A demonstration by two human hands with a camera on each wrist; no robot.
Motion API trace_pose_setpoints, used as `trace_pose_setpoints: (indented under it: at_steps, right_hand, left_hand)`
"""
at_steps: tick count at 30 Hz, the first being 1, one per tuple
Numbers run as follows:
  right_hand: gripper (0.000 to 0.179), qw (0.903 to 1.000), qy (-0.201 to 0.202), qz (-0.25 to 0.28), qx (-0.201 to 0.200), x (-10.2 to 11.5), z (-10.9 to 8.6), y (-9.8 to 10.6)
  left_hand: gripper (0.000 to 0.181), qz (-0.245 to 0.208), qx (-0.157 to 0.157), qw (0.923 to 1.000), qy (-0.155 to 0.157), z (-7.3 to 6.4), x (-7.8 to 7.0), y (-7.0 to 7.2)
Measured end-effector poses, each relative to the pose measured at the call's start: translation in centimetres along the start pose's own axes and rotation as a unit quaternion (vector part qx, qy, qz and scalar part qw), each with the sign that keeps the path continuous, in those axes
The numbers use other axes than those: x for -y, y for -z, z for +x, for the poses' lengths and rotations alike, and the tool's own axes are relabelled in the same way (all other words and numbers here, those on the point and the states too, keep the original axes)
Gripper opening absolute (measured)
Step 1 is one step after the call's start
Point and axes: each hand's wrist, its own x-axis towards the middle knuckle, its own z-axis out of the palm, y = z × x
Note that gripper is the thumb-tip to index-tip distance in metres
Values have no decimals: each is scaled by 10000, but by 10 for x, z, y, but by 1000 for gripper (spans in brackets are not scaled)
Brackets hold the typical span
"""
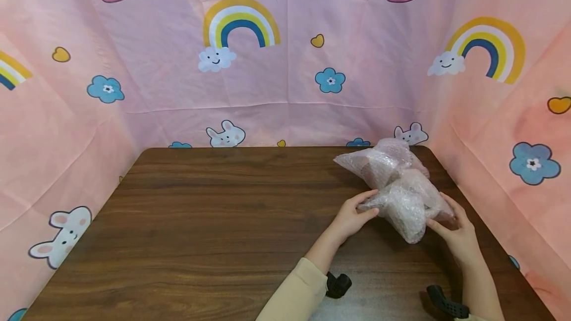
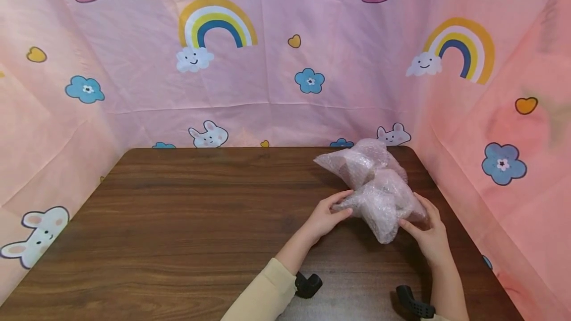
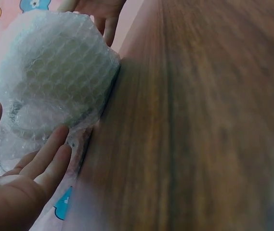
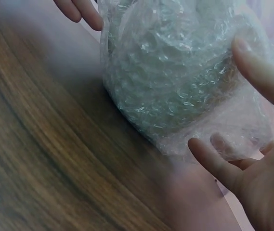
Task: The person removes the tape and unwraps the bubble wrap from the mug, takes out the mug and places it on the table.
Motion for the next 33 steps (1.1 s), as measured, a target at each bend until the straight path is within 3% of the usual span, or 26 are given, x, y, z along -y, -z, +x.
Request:
trace_pose_setpoints:
  at_steps: [11,26,33]
  right_hand:
    - [72,9916,203,1263,181,-4,0,-1]
    - [68,9870,343,1532,347,2,2,-2]
    - [68,9890,315,1415,290,5,2,-4]
  left_hand:
    - [41,-58,-21,9999,145,-2,-3,0]
    - [38,-249,-176,9993,238,-6,-6,0]
    - [38,-363,-294,9988,156,-6,-7,0]
